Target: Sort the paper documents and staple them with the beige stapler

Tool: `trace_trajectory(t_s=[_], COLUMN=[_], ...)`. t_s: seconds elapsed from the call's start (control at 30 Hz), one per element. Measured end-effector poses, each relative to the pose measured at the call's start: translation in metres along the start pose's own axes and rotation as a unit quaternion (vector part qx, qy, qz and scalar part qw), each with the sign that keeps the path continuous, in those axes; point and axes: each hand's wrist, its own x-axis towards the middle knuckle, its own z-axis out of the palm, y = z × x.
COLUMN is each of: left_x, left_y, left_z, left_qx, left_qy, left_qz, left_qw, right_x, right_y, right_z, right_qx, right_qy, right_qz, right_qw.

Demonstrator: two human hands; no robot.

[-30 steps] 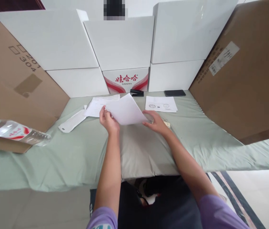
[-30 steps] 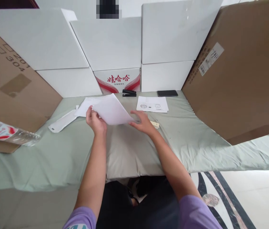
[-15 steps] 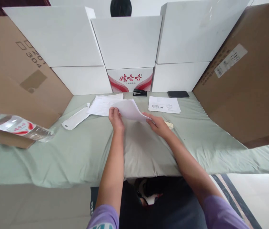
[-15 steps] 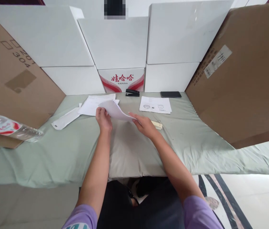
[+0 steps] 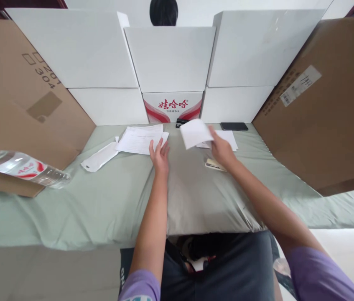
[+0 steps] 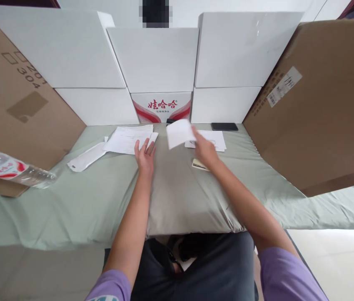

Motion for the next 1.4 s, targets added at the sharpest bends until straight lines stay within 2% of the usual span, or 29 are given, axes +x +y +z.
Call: trace_trajectory(t_s=[0.07,0.13,0.23,0.3,0.4,0.5,0.6,0.63,0.67,0.7,0.77,0.8,0.83,0.87,0.93,1.0,1.07,1.13,1.2,1.23,1.3,1.4], left_x=[0.000,0.000,0.001,0.001,0.002,0.004,0.009,0.011,0.013,0.014,0.016,0.017,0.017,0.017,0.017,0.018,0.019,0.021,0.021,0.022,0.023,0.024], left_y=[-0.001,-0.004,-0.006,-0.006,-0.005,-0.005,-0.004,-0.002,0.000,0.003,0.007,0.008,0.008,0.007,0.005,0.003,0.002,0.003,0.005,0.006,0.008,0.010], left_z=[0.000,0.001,0.001,0.000,0.000,0.000,-0.005,-0.008,-0.012,-0.016,-0.025,-0.030,-0.033,-0.036,-0.039,-0.039,-0.040,-0.041,-0.043,-0.045,-0.047,-0.050], left_qx=[-0.004,-0.006,0.010,0.025,0.036,0.054,0.165,0.241,0.333,0.433,0.612,0.677,0.721,0.747,0.765,0.754,0.718,0.657,0.599,0.583,0.580,0.590], left_qy=[-0.012,-0.023,-0.030,-0.031,-0.033,-0.039,-0.025,-0.015,-0.001,0.010,0.016,0.011,0.003,-0.004,-0.007,0.002,0.013,0.023,0.030,0.034,0.040,0.044], left_qz=[-0.021,-0.031,-0.041,-0.045,-0.039,-0.029,0.012,0.042,0.075,0.102,0.113,0.096,0.077,0.061,0.055,0.073,0.088,0.102,0.111,0.111,0.105,0.097], left_qw=[1.000,0.999,0.999,0.998,0.998,0.997,0.986,0.970,0.940,0.896,0.783,0.730,0.689,0.662,0.642,0.653,0.690,0.747,0.793,0.804,0.807,0.801], right_x=[0.019,0.033,0.042,0.042,0.042,0.044,0.050,0.053,0.055,0.058,0.060,0.060,0.058,0.054,0.041,0.023,0.003,-0.014,-0.026,-0.031,-0.037,-0.041], right_y=[0.028,0.053,0.083,0.097,0.107,0.109,0.109,0.109,0.109,0.108,0.103,0.098,0.091,0.081,0.052,0.012,-0.034,-0.076,-0.106,-0.115,-0.121,-0.114], right_z=[-0.008,-0.008,0.007,0.020,0.033,0.036,0.032,0.030,0.027,0.023,0.016,0.013,0.011,0.010,0.010,0.018,0.032,0.052,0.074,0.085,0.104,0.118], right_qx=[-0.041,-0.122,-0.197,-0.233,-0.250,-0.243,-0.211,-0.203,-0.199,-0.199,-0.205,-0.203,-0.194,-0.174,-0.104,0.006,0.127,0.238,0.333,0.365,0.401,0.429], right_qy=[0.032,0.001,-0.172,-0.245,-0.260,-0.258,-0.291,-0.312,-0.336,-0.359,-0.376,-0.360,-0.327,-0.278,-0.152,-0.038,0.045,0.071,0.055,0.045,0.037,0.025], right_qz=[0.023,0.035,0.000,0.000,0.026,0.043,0.056,0.062,0.071,0.081,0.098,0.099,0.096,0.088,0.073,0.051,0.016,0.020,0.034,0.038,0.061,0.104], right_qw=[0.998,0.992,0.965,0.941,0.932,0.934,0.931,0.926,0.918,0.908,0.898,0.905,0.920,0.940,0.980,0.998,0.991,0.968,0.941,0.929,0.913,0.897])
